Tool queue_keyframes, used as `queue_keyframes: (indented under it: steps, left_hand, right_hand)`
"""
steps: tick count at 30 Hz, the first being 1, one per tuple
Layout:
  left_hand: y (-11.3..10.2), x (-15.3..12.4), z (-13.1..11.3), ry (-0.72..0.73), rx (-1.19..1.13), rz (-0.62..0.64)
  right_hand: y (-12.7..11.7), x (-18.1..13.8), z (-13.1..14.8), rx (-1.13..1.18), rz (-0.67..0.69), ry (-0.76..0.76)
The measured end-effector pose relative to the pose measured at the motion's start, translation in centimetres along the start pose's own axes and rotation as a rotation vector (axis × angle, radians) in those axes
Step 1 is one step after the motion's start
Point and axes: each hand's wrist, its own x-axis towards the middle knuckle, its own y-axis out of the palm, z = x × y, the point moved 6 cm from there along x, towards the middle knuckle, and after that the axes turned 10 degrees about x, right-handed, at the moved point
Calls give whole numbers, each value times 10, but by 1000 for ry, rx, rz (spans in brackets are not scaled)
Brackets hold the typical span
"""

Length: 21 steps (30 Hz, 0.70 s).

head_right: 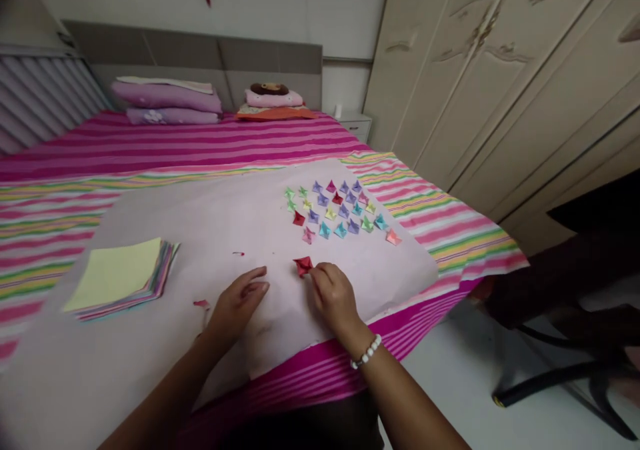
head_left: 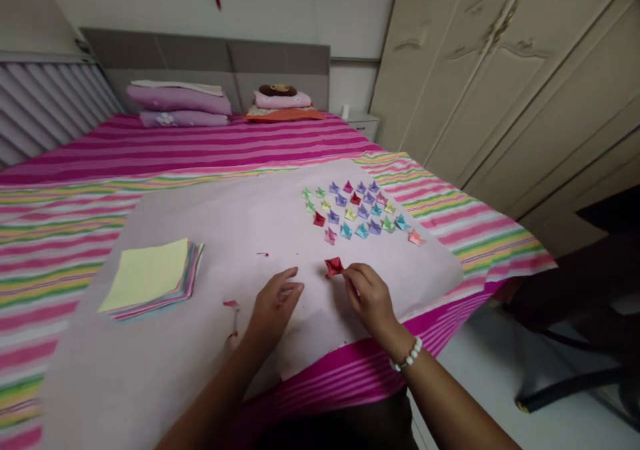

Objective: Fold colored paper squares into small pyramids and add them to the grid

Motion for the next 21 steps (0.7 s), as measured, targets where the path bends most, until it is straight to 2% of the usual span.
queue_keyframes:
  steps: [2,4,8,15,21]
  left_hand:
    - [8,-1,6,-111,-73,34]
    - [12,-3,12,-156,-151,48]
    - [8,-6,20,-132,-203,7]
    - [1,-11,24,-73,-181,1]
    - [-4,-12,18,26,82,12]
  right_hand:
    - [16,-2,19,35,45,-30]
    - [28,-3,36,70,79,-53]
    - [42,-1,55,134,115,-57]
    - [54,-2,59,199,174,-31]
    - [60,-3,54,200,218,-2]
